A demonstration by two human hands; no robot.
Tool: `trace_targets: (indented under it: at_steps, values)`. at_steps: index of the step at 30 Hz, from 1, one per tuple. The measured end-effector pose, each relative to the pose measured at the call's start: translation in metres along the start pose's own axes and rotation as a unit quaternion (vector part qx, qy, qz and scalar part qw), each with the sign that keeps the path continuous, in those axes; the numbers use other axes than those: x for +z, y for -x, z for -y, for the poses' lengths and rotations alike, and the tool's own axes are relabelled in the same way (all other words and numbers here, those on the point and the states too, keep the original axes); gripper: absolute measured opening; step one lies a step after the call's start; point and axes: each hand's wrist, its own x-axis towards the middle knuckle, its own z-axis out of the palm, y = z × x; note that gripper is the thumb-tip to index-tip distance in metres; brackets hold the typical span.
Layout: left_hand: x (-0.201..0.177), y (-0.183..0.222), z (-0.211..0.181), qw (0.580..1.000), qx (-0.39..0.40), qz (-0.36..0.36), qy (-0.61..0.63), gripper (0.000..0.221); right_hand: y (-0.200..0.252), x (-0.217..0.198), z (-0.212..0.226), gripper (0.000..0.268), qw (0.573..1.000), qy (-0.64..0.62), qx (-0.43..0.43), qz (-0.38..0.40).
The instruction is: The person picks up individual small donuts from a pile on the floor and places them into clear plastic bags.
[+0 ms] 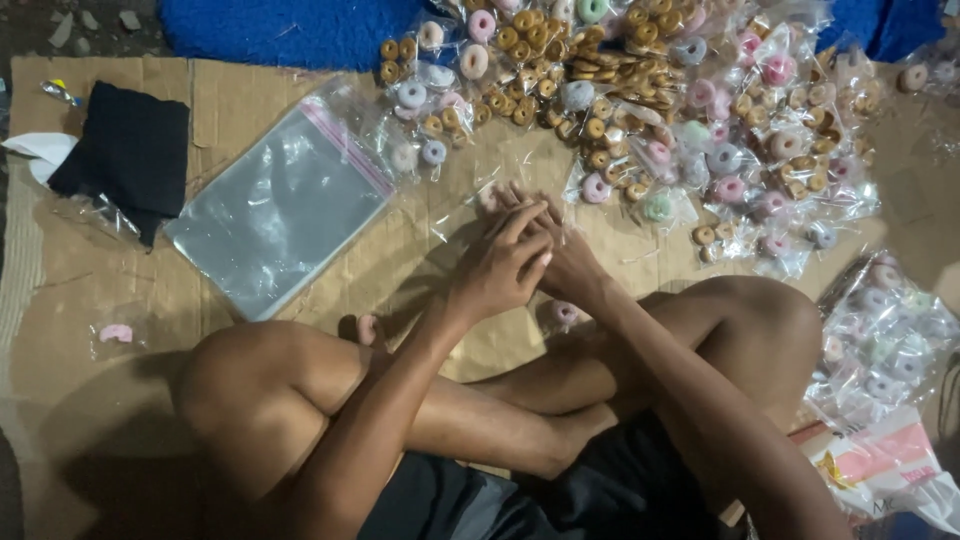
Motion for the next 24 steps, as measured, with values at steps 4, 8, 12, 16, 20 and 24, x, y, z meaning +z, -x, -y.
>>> trace_targets:
  at_steps: [4,8,12,16,20,24]
  values:
    - [0.008,0.003,0.003,0.995,0.061,-0.063,-0.038,0.010,-0.001,0.020,0.008,0.054,1.000,-0.009,0.023,0.019]
    - [0.000,-0.005,-0.001,0.986,0.093,-0.089,-0.107,0.016,-0.012,0.024,-0.009,0.072,0.996,0.006,0.069,0.052]
    - [-0.025,-0.008,-0.007,0.967,-0.037,-0.229,-0.104,0.024,-0.015,0.009,-0.021,0.091,0.972,-0.173,0.158,-0.008]
    - [0.017,0.005,0.030,0.902,-0.330,-0.274,0.043,0.059,-0.010,0.032,-0.020,0.078,0.943,-0.222,0.227,-0.100]
    - [0.036,0.015,0.021,0.703,-0.559,-0.115,0.425,0.089,0.002,0.047,-0.010,0.056,0.942,-0.242,0.221,-0.077]
    - [0.121,0.042,0.104,0.746,-0.513,-0.129,0.405,0.051,-0.001,0.048,-0.015,0.034,0.994,-0.058,0.078,-0.043]
